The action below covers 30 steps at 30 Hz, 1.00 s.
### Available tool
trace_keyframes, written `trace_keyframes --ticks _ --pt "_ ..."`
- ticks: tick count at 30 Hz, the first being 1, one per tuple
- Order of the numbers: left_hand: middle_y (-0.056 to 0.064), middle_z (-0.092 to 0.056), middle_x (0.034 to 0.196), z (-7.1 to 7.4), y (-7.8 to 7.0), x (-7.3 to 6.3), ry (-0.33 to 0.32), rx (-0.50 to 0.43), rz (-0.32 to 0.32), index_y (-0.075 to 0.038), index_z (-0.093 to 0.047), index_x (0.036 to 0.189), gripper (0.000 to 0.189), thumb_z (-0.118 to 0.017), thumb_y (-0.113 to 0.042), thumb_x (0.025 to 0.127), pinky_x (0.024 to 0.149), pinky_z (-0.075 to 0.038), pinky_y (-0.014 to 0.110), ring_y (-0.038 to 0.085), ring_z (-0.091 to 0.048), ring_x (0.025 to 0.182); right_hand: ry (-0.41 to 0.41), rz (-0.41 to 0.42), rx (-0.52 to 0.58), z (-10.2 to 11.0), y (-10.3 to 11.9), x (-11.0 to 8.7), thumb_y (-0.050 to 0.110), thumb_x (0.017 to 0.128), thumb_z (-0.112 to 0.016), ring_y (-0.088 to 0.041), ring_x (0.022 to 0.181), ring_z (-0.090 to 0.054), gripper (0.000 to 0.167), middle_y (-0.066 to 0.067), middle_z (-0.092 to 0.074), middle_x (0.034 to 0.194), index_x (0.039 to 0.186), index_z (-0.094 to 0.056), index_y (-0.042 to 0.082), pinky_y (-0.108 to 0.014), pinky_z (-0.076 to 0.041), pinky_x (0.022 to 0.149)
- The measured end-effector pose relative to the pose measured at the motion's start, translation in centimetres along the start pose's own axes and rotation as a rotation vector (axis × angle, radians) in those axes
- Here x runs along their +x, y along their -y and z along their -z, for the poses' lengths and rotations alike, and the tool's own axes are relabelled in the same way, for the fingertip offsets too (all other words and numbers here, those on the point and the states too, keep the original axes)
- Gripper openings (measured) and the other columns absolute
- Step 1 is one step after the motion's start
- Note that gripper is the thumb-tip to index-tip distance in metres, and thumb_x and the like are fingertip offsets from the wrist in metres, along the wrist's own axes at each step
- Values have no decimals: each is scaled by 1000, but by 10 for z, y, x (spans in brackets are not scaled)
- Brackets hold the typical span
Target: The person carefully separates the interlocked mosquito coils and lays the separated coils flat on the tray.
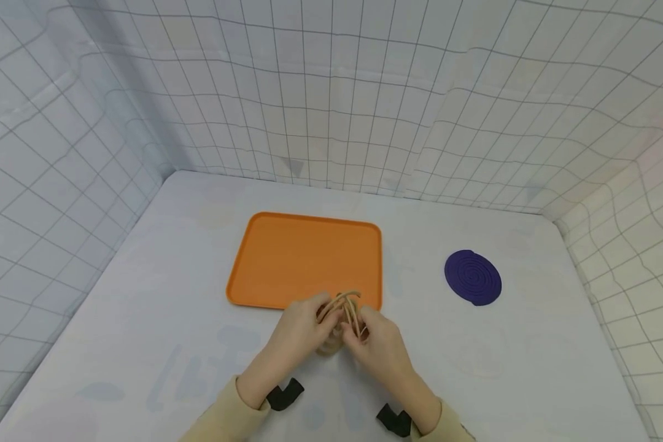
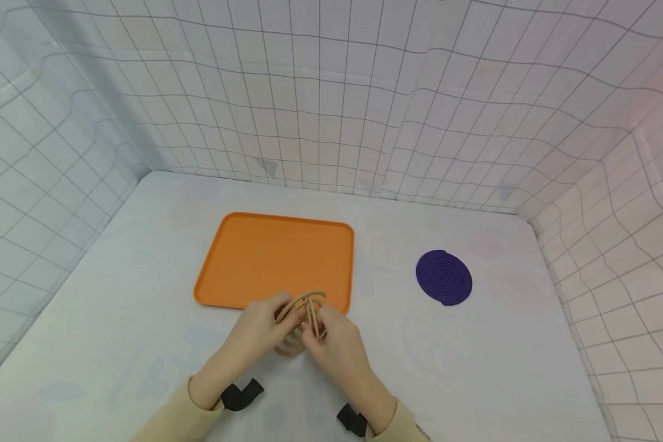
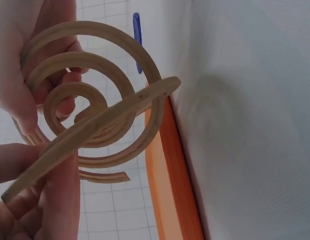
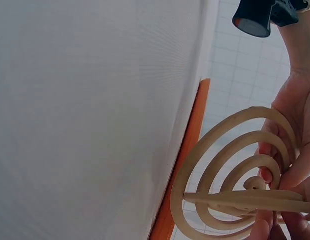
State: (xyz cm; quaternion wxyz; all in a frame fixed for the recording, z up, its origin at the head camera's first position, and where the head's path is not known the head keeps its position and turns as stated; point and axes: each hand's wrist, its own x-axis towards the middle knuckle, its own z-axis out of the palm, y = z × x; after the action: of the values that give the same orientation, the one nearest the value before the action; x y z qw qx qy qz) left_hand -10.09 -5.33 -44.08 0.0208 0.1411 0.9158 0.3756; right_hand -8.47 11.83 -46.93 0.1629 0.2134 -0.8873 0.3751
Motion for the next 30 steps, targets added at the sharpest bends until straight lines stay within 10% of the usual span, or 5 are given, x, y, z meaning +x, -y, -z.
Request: trace_keyframes --ticks 4,12,30 --pt "-8 -35 52 1 1 1 12 -12 0 -14 -48 73 29 -66 -21 95 40 -22 15 3 -30 42 46 -10 40 3 -3 0 3 81 -74 -4 61 -56 29 4 -58 67 71 -49 11 -12 -47 54" --pt "-9 -37 57 1 -2 -3 14 125 -180 -12 -55 81 19 -72 -17 90 43 -25 15 1 -31 46 350 -393 280 21 -5 10 26 94 -67 -4 65 -58 19 2 -69 76 87 -58 12 -20 -46 56" --pt "-6 -47 64 3 -4 -3 38 38 -130 -9 -60 91 8 -68 -9 90 42 -33 16 2 -38 47 275 -442 244 20 -3 11 12 92 -66 -2 54 -35 25 6 -39 60 76 -47 11 -17 -28 49"
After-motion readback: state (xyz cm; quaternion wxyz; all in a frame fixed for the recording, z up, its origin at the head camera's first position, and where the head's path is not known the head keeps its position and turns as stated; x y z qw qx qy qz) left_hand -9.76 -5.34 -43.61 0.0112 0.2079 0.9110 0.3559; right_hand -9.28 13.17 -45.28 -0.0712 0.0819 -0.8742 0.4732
